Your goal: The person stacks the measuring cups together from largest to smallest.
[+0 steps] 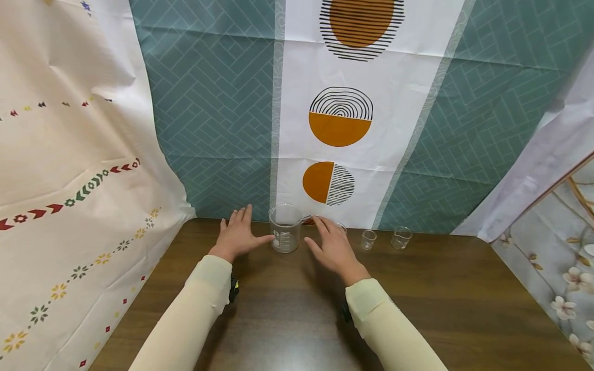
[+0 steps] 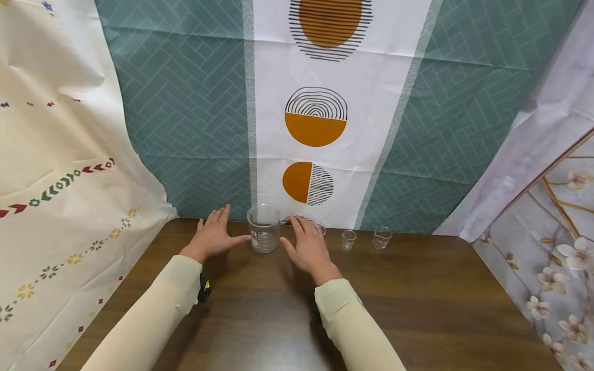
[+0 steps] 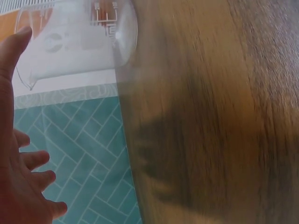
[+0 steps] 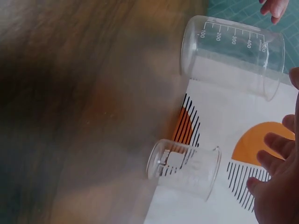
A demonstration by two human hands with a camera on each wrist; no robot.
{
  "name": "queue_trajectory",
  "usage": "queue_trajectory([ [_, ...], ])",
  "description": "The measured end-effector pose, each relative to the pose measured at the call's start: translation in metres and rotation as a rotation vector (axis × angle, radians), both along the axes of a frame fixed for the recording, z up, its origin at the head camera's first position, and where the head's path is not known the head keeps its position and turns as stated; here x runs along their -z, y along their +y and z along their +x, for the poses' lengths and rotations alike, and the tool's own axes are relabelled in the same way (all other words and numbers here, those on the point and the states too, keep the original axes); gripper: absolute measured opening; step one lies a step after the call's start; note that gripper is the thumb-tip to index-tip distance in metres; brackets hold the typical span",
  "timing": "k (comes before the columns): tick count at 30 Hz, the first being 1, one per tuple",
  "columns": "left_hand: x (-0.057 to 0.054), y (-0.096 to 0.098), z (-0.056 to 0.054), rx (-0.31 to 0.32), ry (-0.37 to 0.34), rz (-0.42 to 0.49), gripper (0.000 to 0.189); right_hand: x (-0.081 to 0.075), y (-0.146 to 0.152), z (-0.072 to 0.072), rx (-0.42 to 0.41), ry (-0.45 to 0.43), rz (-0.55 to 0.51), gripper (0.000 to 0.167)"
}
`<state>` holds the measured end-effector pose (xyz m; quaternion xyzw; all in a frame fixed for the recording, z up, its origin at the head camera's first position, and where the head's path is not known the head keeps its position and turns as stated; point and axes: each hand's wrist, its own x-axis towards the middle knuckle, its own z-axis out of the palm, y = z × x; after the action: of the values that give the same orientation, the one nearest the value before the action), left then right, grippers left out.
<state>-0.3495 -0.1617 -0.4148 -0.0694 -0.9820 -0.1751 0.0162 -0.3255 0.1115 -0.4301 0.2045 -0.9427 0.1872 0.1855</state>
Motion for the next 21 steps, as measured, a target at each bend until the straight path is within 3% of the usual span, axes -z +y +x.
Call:
queue_trajectory([
  [10,0.008,0.009,-0.004,0.009,-0.015,0.040,0.120,-0.001,-0.010,-0.013,-0.019,-0.030,-0.012,0.064],
  [21,0.015,0.015,-0.009,0.050,-0.045,0.095,0.117,-0.004,-0.020,-0.024,0.000,-0.152,-0.011,0.071],
])
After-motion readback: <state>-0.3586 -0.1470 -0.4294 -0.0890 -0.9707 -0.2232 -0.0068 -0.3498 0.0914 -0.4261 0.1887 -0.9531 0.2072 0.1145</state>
